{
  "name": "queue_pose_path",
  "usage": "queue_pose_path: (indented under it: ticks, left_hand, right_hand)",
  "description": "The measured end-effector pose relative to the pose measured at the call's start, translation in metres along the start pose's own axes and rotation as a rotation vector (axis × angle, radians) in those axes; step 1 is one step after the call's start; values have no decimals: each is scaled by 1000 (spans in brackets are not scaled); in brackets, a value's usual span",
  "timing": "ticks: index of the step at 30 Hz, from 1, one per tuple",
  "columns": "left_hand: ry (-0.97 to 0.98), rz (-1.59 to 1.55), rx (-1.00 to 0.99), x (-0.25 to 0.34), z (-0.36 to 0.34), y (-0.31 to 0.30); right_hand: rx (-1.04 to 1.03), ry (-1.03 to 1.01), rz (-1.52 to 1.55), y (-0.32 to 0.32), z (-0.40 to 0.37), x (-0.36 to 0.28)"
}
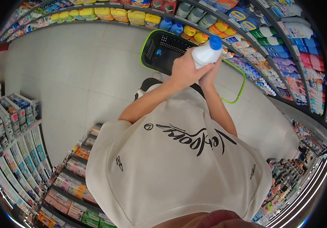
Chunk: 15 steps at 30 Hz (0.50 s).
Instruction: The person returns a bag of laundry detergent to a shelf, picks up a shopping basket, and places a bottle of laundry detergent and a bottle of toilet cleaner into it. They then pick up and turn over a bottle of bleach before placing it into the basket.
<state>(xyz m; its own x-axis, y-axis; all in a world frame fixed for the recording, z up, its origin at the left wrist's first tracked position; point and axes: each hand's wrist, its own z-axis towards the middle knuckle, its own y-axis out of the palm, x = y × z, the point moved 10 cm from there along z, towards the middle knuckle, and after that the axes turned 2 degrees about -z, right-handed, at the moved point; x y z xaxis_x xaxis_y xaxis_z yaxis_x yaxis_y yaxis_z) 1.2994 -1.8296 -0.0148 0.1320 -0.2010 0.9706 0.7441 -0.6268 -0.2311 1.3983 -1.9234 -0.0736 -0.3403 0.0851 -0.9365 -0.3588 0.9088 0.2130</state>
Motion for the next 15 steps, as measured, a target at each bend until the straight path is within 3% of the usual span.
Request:
queue_pose_path:
  ticks: [2, 3, 4, 6, 7, 8, 10, 11, 13, 15]
  left_hand:
    - [160, 48, -20, 15, -4, 8]
    - [66, -11, -190, 14, -4, 18]
    - [60, -11, -190, 10, -2, 18]
    - [399, -1, -262, 34, -7, 26]
    - [352, -42, -418, 36, -5, 33]
    - [351, -45, -427, 36, -1, 33]
    - [499, -46, -451, 46, -1, 36]
    - [499, -49, -458, 48, -1, 41]
    - [266, -156, -592, 33, 2, 59]
    - [289, -66, -561, 28, 7, 67]
  right_hand:
    - [-47, -7, 74, -16, 18, 11]
    - [-241, 40, 222, -13, 29, 20]
    - [-428, 89, 371, -11, 35, 29]
    - [-399, 215, 461, -40, 57, 69]
    - [-449, 309, 471, -49, 65, 96]
    - [-499, 402, 481, -56, 69, 118]
    - [-554, 340, 382, -55, 55, 106]
    - [-524, 364, 413, -28, 30, 70]
    - [-472, 402, 446, -7, 14, 44]
    - [-411, 435, 393, -10, 19, 50]
